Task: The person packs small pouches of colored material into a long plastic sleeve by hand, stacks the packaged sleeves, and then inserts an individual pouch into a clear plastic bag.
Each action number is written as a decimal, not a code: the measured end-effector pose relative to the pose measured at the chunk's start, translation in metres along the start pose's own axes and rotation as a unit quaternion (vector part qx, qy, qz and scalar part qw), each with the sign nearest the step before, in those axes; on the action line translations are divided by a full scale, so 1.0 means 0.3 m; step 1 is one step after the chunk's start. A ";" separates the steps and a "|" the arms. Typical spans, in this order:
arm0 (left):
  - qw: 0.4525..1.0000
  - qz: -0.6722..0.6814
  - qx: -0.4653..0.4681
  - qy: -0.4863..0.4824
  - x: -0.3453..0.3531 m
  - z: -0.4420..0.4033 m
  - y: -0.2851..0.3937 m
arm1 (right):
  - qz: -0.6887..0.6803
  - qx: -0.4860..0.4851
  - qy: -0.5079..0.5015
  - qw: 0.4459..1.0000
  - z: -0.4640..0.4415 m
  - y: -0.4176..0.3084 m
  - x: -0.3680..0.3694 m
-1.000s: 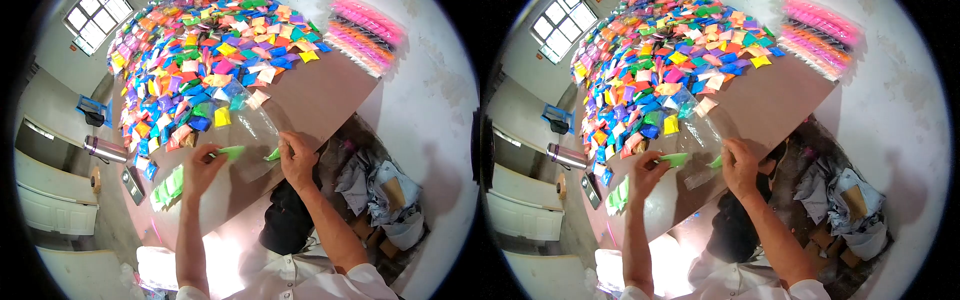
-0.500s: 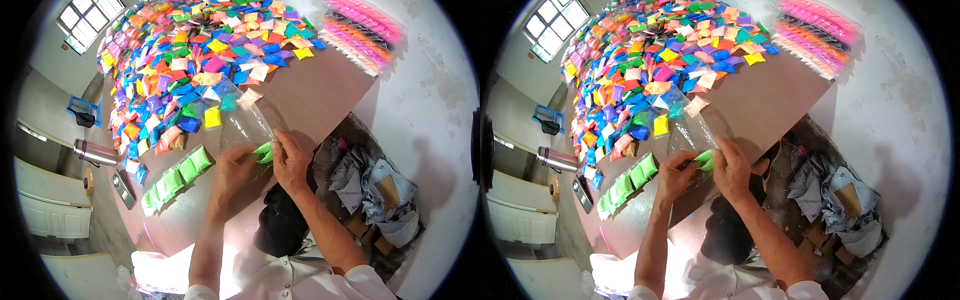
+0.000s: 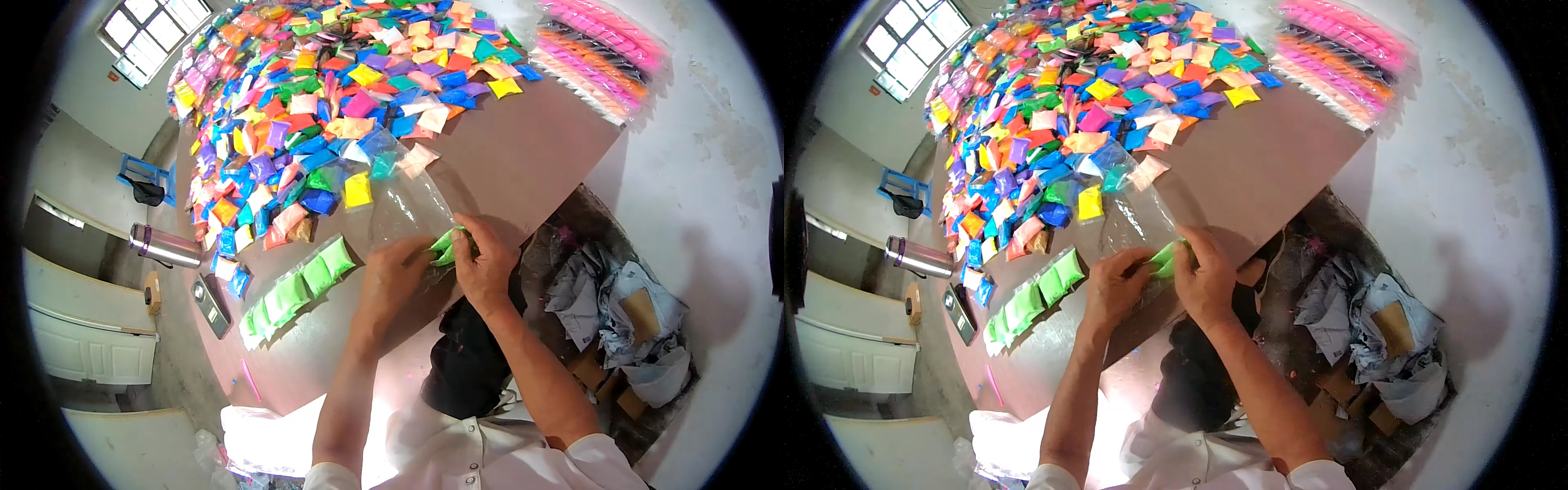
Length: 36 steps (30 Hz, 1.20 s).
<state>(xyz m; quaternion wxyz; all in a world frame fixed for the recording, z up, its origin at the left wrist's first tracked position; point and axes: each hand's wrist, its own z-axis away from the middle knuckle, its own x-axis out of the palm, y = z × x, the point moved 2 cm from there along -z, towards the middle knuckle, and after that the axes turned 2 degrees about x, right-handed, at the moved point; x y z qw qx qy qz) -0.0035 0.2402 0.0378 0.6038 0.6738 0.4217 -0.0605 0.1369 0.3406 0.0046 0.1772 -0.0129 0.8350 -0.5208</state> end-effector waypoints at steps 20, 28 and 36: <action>0.953 -0.265 -0.137 -0.044 -0.412 0.001 -0.203 | -0.031 0.020 0.010 0.999 0.003 0.016 0.007; 0.981 0.016 -0.194 -0.002 -0.436 0.032 -0.155 | -0.022 0.007 0.007 1.000 0.007 0.019 0.008; 0.992 -0.039 -0.059 0.104 -0.084 -0.021 -0.094 | -0.015 -0.014 0.009 1.000 -0.003 0.011 -0.001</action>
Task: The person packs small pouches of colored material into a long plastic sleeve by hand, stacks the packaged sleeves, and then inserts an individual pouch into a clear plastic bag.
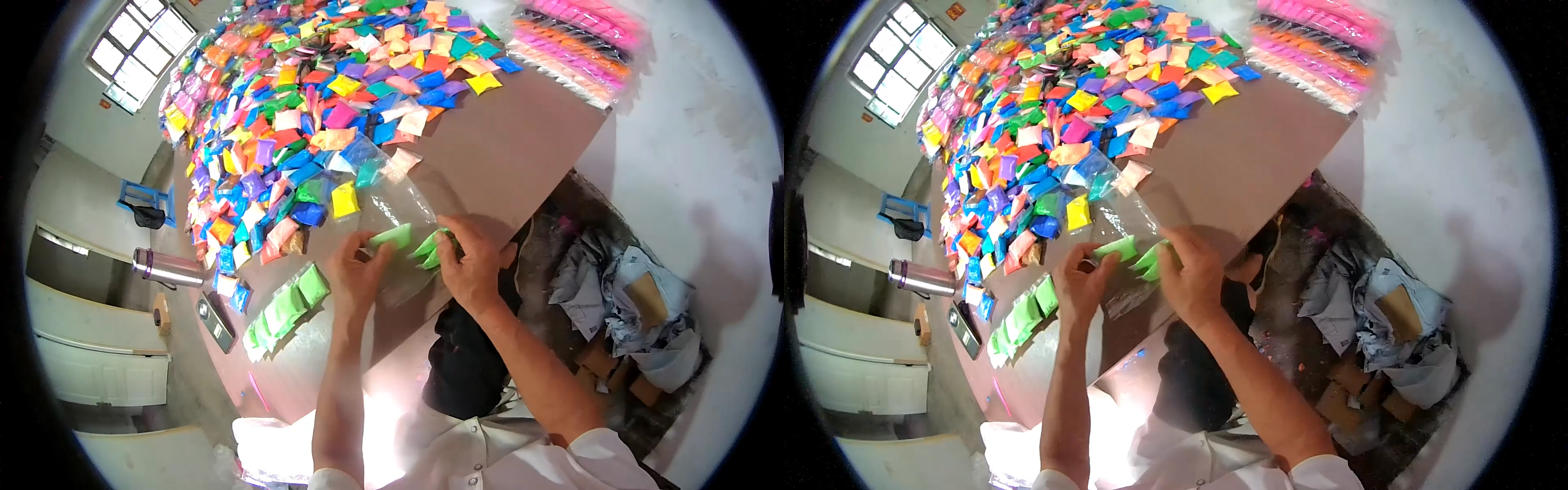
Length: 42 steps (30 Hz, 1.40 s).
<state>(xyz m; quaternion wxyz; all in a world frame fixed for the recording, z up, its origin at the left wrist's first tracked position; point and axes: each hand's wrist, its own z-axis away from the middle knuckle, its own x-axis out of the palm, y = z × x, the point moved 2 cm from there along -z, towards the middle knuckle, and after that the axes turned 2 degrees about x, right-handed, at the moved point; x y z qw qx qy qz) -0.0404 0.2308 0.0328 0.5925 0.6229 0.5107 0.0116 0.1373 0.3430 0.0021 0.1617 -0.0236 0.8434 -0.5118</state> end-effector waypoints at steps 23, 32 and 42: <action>0.996 0.038 0.012 -0.080 0.041 0.103 0.034 | -0.020 -0.003 -0.062 0.998 0.007 -0.063 -0.008; 0.993 -0.018 0.090 -0.079 0.038 0.073 0.036 | 0.010 -0.021 -0.023 0.999 0.015 -0.043 0.017; 0.939 -0.331 0.091 -0.026 -0.356 0.031 -0.067 | 0.002 -0.024 -0.011 1.000 0.019 -0.041 0.021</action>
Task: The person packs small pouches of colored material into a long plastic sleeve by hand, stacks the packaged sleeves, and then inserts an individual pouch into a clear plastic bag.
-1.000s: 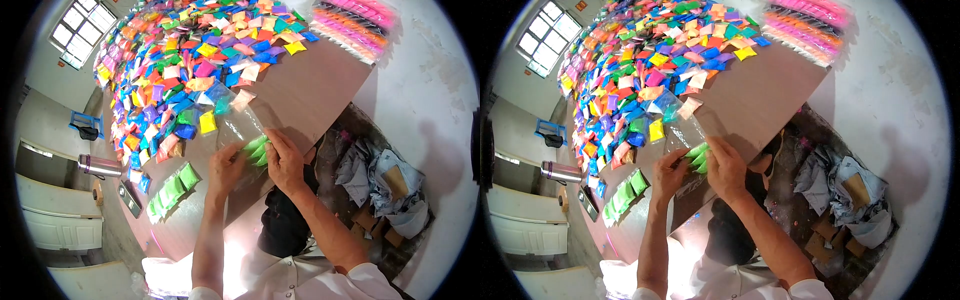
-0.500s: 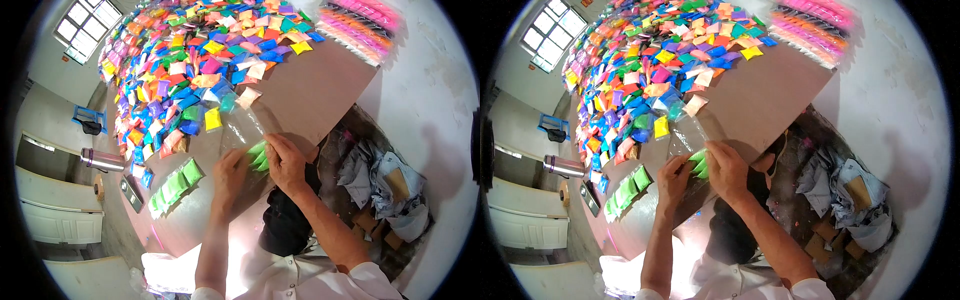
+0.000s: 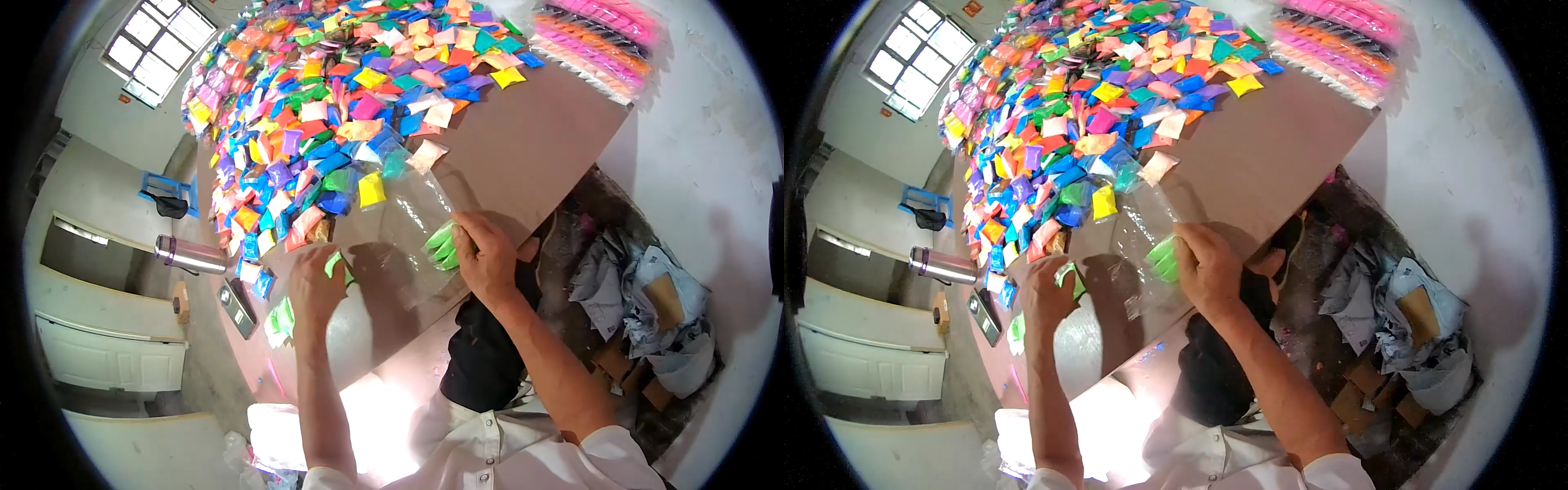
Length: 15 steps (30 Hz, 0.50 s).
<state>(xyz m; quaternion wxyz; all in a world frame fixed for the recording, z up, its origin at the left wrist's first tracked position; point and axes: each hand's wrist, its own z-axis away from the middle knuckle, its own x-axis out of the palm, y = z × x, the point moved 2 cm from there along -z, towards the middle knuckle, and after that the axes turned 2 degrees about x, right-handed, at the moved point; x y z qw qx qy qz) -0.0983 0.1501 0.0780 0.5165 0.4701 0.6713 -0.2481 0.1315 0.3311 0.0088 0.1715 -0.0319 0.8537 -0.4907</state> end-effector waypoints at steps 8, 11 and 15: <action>0.985 -0.013 -0.058 -0.162 0.003 -0.045 -0.104 | 0.005 -0.012 0.004 1.000 -0.003 0.010 -0.003; 0.983 0.037 -0.065 -0.168 -0.005 -0.053 -0.126 | 0.009 -0.003 0.005 1.000 -0.002 0.009 -0.003; 0.973 0.157 -0.077 -0.151 -0.026 -0.054 -0.126 | 0.006 0.011 0.002 1.000 0.003 0.016 0.003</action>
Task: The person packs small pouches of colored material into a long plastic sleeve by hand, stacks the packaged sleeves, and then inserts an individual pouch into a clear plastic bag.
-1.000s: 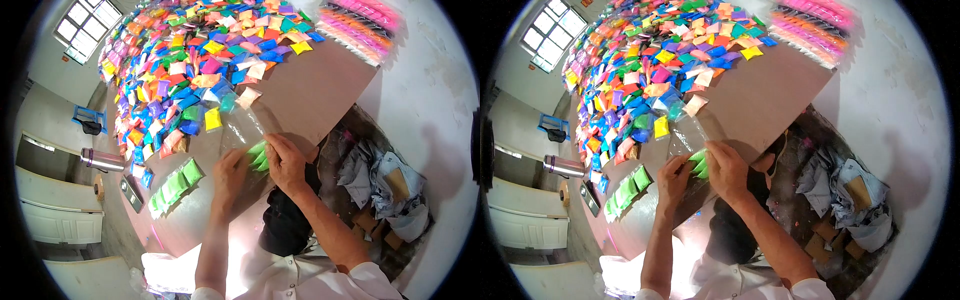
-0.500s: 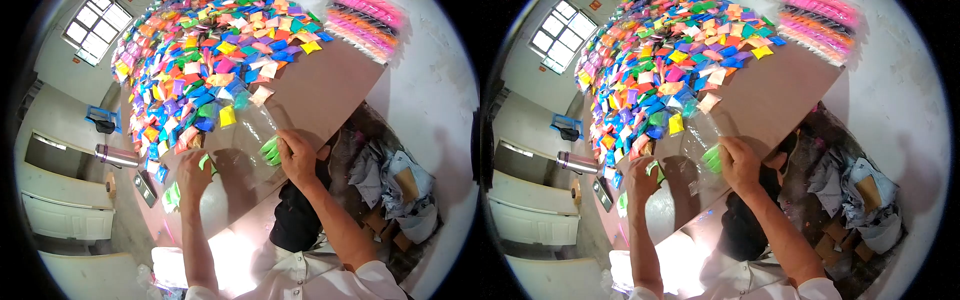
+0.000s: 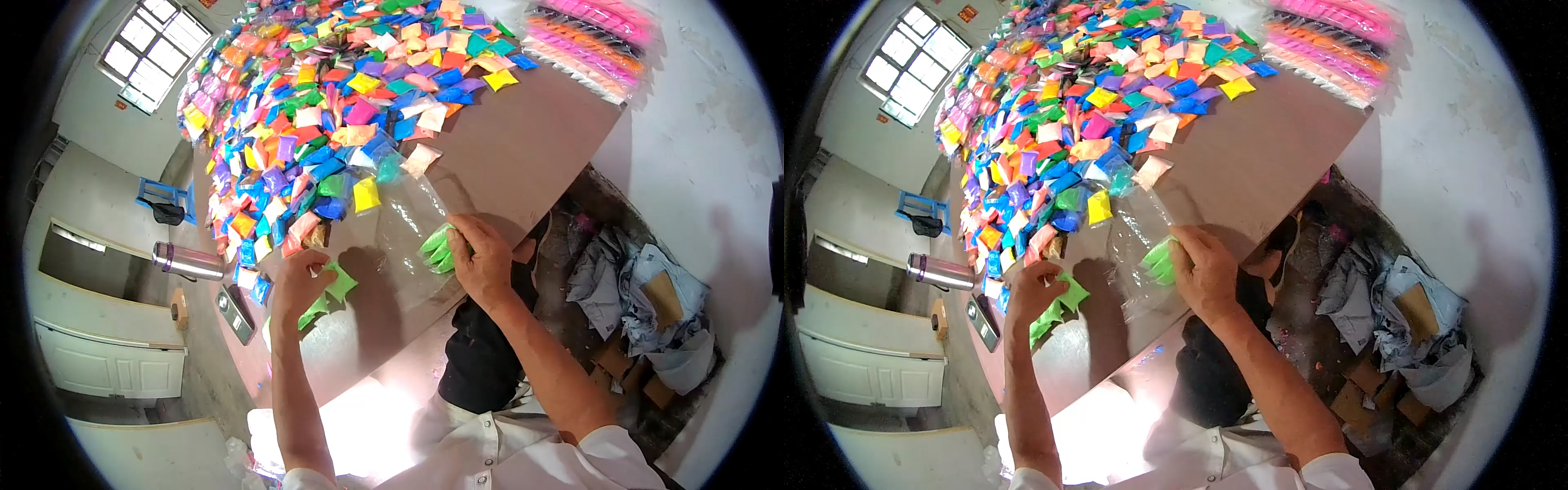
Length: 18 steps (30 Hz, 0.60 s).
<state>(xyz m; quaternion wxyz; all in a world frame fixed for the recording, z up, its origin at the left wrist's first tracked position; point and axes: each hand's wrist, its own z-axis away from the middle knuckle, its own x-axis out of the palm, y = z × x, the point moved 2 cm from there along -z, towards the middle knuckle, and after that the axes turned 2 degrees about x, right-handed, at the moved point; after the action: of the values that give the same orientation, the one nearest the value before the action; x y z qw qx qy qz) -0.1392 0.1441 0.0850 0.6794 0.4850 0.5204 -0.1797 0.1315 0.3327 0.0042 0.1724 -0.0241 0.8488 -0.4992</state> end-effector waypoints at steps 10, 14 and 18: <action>0.962 0.246 0.025 0.118 0.210 -0.031 0.203 | 0.004 -0.006 -0.007 1.000 -0.008 -0.015 -0.011; 0.951 0.281 0.037 0.123 0.336 -0.060 0.260 | 0.010 -0.006 -0.007 1.000 -0.007 -0.011 -0.008; 0.950 0.291 0.044 0.099 0.403 -0.075 0.298 | 0.027 -0.018 -0.009 0.999 -0.010 -0.018 -0.007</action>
<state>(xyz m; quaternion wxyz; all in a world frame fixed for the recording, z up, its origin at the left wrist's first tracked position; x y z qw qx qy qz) -0.0367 0.2362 0.0209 0.6252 0.6601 0.4130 0.0525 0.1319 0.3328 0.0108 0.1928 -0.0083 0.8564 -0.4789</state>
